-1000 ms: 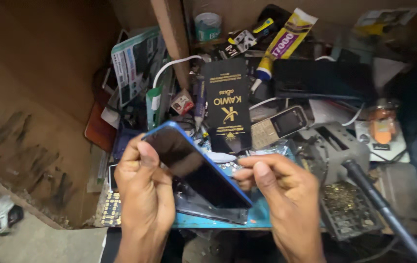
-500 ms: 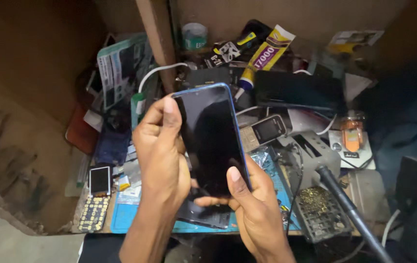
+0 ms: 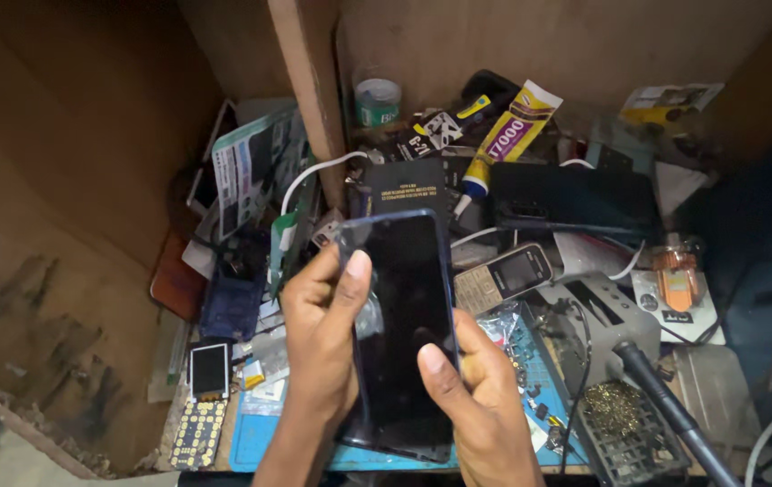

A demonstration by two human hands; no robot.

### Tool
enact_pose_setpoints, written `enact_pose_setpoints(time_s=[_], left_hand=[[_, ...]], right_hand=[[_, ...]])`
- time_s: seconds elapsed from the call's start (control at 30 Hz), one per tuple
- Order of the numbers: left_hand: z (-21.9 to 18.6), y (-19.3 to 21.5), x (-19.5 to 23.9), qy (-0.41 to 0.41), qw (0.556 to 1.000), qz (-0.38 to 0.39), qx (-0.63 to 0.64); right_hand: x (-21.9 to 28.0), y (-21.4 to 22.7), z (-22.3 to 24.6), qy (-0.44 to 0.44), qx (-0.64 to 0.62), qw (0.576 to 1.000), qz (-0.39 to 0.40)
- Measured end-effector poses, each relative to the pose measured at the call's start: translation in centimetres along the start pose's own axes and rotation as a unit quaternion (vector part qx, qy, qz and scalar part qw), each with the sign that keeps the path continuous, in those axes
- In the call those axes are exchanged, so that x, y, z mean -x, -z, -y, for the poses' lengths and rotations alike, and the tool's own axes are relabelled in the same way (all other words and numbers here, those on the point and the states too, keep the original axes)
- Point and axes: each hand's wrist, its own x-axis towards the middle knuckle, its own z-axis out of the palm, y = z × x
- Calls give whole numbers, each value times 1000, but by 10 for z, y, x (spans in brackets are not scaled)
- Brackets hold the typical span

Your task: The person handles a disassembled smartphone, removes the back cover, and applies adhesive from a tube along the frame edges of the back cover. The person repeatedly squeezes the tube to dispense adhesive while rotating the cover to reach different sides.

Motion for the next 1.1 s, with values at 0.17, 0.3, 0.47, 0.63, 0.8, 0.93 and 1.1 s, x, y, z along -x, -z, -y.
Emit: enact_pose_setpoints(time_s=[0.17,0.3,0.47,0.63,0.8,0.93,1.1], left_hand=[[0,-2,-2,-15,996,-22,-86],[-5,-5,-4,-14,991,-44,-129],[-3,-2,-4,-13,987,-67,-143],[-10,-6,-4,1,988,-61,-145],[-23,-17,-6,-4,990,-1,-144],[-32,-22,-3,102,976,32,-189],[-31,-24,0,70,987,76,-125]], right_hand=[[-3,1,-5,-10,-46,998,-36],[-6,6,-7,-14,44,996,-76],[-1,5,-15,38,102,991,-83],[-4,8,-15,24,71,992,-102],[-5,18,-2,-11,-51,996,-69],[-4,24,9,-9,-160,987,-25],[-5,25,12,-32,-231,972,-26]])
